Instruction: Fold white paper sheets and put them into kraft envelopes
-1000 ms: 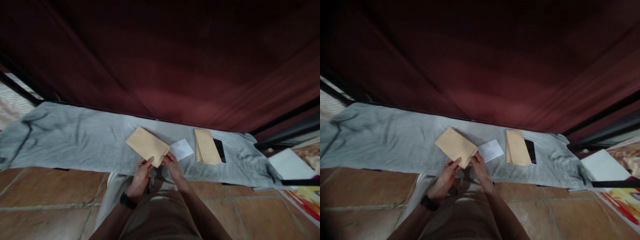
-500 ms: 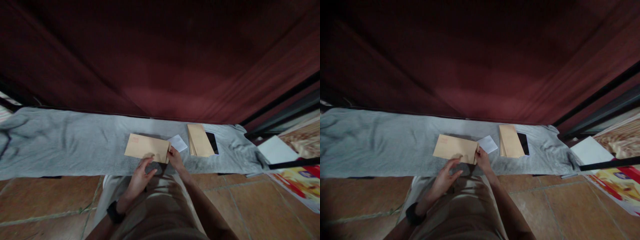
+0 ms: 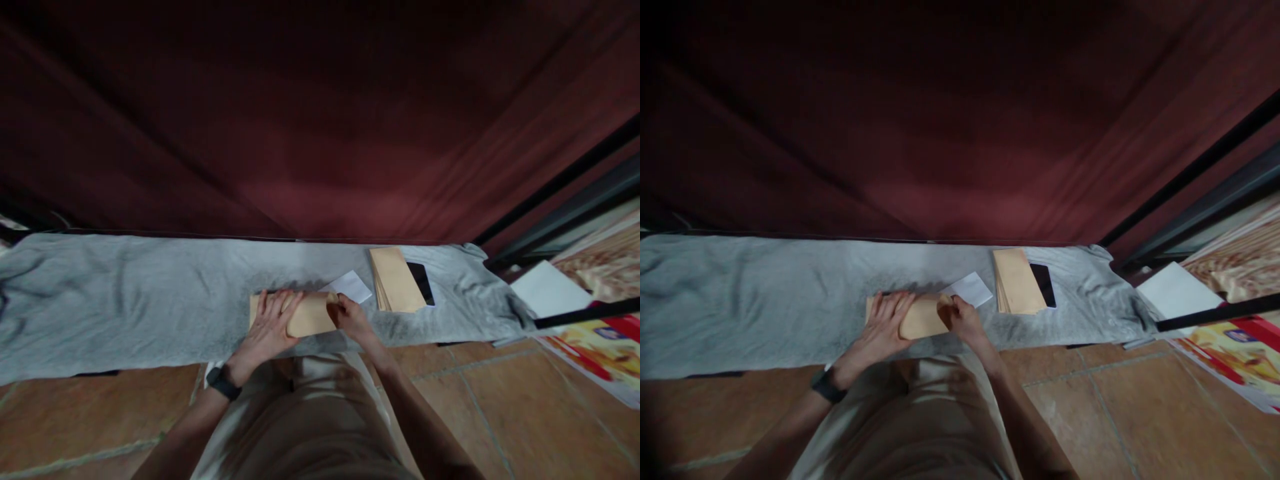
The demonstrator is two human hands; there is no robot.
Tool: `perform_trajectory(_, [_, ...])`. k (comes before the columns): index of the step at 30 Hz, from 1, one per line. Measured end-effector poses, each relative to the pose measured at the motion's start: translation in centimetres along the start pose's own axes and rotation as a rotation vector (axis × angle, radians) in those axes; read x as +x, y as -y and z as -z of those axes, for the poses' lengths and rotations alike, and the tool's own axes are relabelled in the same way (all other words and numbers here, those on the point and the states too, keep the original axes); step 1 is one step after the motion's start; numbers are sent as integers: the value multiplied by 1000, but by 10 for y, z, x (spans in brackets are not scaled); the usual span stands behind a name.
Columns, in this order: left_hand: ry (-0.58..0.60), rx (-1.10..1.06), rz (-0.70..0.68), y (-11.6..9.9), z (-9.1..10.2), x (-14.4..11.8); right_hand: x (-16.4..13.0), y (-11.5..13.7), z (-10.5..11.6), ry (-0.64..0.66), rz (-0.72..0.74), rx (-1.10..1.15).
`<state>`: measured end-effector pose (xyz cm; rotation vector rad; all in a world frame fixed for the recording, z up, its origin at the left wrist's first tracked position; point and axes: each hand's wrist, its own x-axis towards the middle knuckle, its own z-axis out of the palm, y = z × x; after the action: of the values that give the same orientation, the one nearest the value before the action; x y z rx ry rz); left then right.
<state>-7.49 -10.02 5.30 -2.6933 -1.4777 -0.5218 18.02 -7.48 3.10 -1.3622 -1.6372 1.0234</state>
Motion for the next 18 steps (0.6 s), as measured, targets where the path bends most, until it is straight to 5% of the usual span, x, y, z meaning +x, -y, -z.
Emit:
perform_trajectory(6, [-79,-59,35,4,-1,-1,-1,40,13,-247,12,30])
perform_trajectory(8, [-74,-74,38,2,-3,2,-5,51,22,-239,51,44])
perform_trajectory(11, [-57,-86,27,-5,-7,7,-12,53,34,-47,5,97])
perform_trajectory(15, [20,-132,-88,-16,-7,8,-23,37,46,416,-166,308])
perform_trajectory(18, [99,-155,-143,-26,-6,7,-33,30,46,468,-233,371])
